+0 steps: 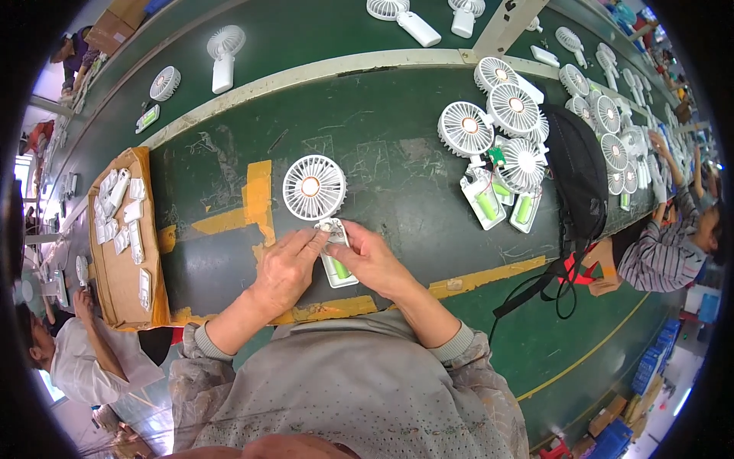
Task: The person assembles portable fans by hand, inserting circuit boards, batteries, and fan handles into the fan covers.
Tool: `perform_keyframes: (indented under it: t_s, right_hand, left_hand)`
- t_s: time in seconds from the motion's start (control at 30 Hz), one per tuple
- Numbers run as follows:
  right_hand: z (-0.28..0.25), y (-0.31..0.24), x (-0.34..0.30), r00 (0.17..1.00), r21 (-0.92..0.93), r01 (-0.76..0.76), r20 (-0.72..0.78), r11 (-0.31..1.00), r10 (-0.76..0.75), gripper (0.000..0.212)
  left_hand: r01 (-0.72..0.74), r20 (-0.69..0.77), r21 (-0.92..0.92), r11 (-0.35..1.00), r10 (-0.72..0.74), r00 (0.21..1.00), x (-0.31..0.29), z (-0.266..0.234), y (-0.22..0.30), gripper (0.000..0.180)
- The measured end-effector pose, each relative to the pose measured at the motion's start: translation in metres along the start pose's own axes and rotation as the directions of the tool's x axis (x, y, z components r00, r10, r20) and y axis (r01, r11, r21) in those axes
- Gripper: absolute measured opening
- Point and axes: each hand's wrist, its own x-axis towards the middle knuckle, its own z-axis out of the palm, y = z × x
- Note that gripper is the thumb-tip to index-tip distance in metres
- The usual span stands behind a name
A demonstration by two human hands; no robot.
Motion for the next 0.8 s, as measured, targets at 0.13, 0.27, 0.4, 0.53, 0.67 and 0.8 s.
perform_keyframes:
  t_s: [0.13, 0.27, 0.4, 0.53, 0.67, 0.8]
  right_hand:
    - [0.001, 0.001, 0.002, 1.0, -0.044, 0.006, -0.025, 0.999, -0.007, 0.035]
    - [-0.001, 0.005, 0.003, 0.999, -0.108, -0.005, -0.034, 0.994, 0.001, 0.033]
    - [0.005, 0.002, 0.001, 0.997, -0.241, -0.023, -0.082, 0.97, 0.003, 0.033]
    - [0.008, -0.003, 0.001, 0.998, -0.14, 0.015, -0.062, 0.99, -0.024, 0.033]
    - [-0.001, -0.008, 0.001, 0.987, 0.121, -0.146, -0.047, 0.982, 0.152, 0.035]
    - [0.001, -0.006, 0.003, 0.989, 0.018, -0.086, -0.122, 0.996, 0.088, 0.036]
  left_hand:
    - [-0.031, 0.047, 0.042, 0.999, 0.029, 0.998, 0.001, -0.001, 0.001, 0.039]
    - [-0.051, 0.08, 0.053, 0.997, 0.046, 0.996, 0.003, -0.004, 0.001, 0.041]
    - [-0.046, 0.062, 0.009, 0.999, 0.046, 0.997, 0.006, -0.008, 0.003, 0.041]
    - [-0.076, 0.102, 0.01, 0.997, 0.074, 0.992, 0.008, -0.007, 0.0, 0.043]
    - [-0.032, 0.079, -0.003, 0.999, 0.033, 0.996, 0.004, -0.005, -0.001, 0.04]
    - [-0.031, 0.041, -0.011, 0.999, 0.032, 0.999, 0.005, -0.004, 0.0, 0.038]
